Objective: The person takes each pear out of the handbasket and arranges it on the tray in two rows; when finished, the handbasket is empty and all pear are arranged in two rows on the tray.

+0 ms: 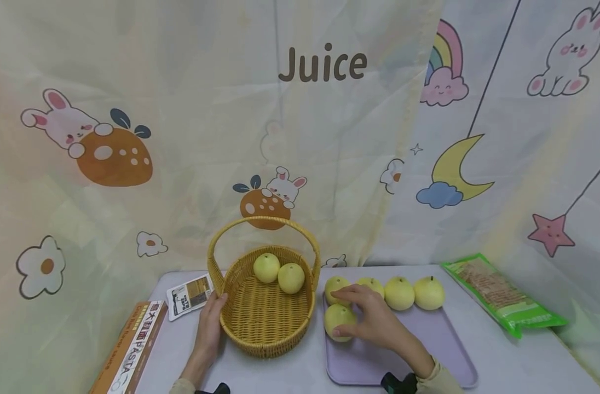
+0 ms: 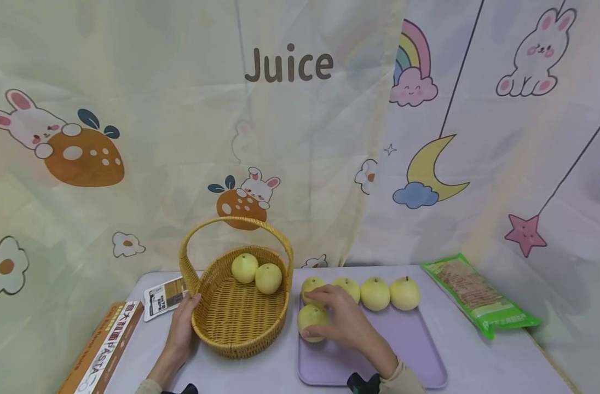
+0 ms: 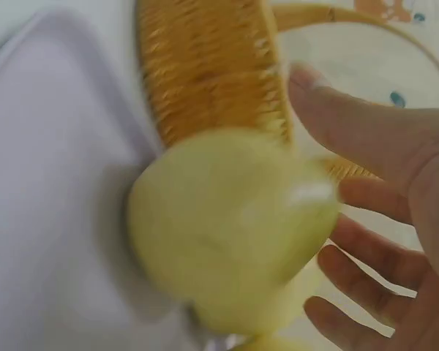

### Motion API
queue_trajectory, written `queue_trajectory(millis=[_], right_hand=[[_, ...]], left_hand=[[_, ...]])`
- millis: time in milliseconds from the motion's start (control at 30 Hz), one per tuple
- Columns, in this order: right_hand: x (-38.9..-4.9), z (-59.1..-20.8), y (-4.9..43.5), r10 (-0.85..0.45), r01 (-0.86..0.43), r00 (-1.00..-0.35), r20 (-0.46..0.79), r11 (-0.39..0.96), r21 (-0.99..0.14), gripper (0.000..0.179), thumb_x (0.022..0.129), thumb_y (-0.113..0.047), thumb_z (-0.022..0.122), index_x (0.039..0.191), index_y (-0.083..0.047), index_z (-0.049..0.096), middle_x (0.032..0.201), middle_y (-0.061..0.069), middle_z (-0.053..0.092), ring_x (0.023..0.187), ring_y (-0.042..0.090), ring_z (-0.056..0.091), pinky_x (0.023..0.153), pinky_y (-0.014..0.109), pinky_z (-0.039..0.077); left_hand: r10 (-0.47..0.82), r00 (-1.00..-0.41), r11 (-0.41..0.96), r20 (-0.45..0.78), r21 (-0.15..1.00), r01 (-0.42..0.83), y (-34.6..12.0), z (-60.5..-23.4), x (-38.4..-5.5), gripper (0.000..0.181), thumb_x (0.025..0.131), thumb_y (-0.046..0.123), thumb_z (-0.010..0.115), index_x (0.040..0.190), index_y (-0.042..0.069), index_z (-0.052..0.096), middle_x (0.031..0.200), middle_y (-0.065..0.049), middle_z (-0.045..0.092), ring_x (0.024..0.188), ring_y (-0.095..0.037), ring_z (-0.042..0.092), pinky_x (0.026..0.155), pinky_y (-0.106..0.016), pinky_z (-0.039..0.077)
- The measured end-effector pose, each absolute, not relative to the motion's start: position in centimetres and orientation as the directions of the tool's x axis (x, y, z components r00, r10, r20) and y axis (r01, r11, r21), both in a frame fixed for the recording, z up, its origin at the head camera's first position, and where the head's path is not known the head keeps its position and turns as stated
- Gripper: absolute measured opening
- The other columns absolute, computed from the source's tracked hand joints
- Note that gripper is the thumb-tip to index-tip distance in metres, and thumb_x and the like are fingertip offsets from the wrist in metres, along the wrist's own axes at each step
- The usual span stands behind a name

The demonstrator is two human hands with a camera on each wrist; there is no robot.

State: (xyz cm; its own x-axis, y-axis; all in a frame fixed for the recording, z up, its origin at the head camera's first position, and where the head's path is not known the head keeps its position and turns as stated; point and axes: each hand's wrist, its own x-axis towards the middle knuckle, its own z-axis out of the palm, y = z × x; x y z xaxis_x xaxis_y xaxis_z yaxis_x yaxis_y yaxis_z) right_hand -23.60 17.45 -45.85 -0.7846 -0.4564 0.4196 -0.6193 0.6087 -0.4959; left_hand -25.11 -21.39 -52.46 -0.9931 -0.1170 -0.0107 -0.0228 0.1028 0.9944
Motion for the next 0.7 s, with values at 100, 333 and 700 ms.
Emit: queue_trajectory(millis=[100, 333, 700], right_hand=[[-23.2, -44.9, 16.5, -0.432, -0.656, -0.751, 0.498, 0.566, -0.498, 0.055, 0.078, -0.036, 0.096, 0.126, -0.017, 0.078, 0.125, -0.002, 0.075, 0.114, 0.021, 0.07, 0.092, 0.042, 0.063], [-22.7, -43.5, 14.2, -0.46, -0.688, -0.717, 0.524, 0.345, -0.639, 0.036, 0.09, -0.026, 0.087, 0.125, -0.02, 0.077, 0.118, 0.001, 0.077, 0.104, 0.009, 0.071, 0.081, 0.038, 0.067], [-23.8, -40.7, 7.8, -0.538, -0.661, -0.733, 0.416, 0.416, -0.625, 0.063, 0.092, -0.037, 0.084, 0.147, -0.015, 0.062, 0.147, 0.003, 0.064, 0.134, 0.023, 0.062, 0.108, 0.047, 0.057]], left_hand=[[-0.111, -0.994, 0.097, -0.005, 0.995, -0.016, -21.5, -52.3, -25.1, 0.069, 0.115, 0.047, 0.032, 0.172, 0.013, 0.011, 0.18, -0.011, 0.012, 0.166, -0.036, 0.008, 0.135, -0.059, 0.006], [-0.117, -0.993, 0.098, -0.018, 0.995, -0.029, -21.5, -52.4, -24.8, 0.068, 0.115, 0.045, 0.032, 0.172, 0.013, 0.01, 0.179, -0.012, 0.011, 0.166, -0.037, 0.007, 0.135, -0.06, 0.005], [-0.117, -0.993, 0.085, -0.016, 0.996, -0.026, -21.5, -52.7, -25.0, 0.068, 0.115, 0.045, 0.033, 0.172, 0.014, 0.01, 0.18, -0.011, 0.011, 0.166, -0.036, 0.007, 0.135, -0.059, 0.005]])
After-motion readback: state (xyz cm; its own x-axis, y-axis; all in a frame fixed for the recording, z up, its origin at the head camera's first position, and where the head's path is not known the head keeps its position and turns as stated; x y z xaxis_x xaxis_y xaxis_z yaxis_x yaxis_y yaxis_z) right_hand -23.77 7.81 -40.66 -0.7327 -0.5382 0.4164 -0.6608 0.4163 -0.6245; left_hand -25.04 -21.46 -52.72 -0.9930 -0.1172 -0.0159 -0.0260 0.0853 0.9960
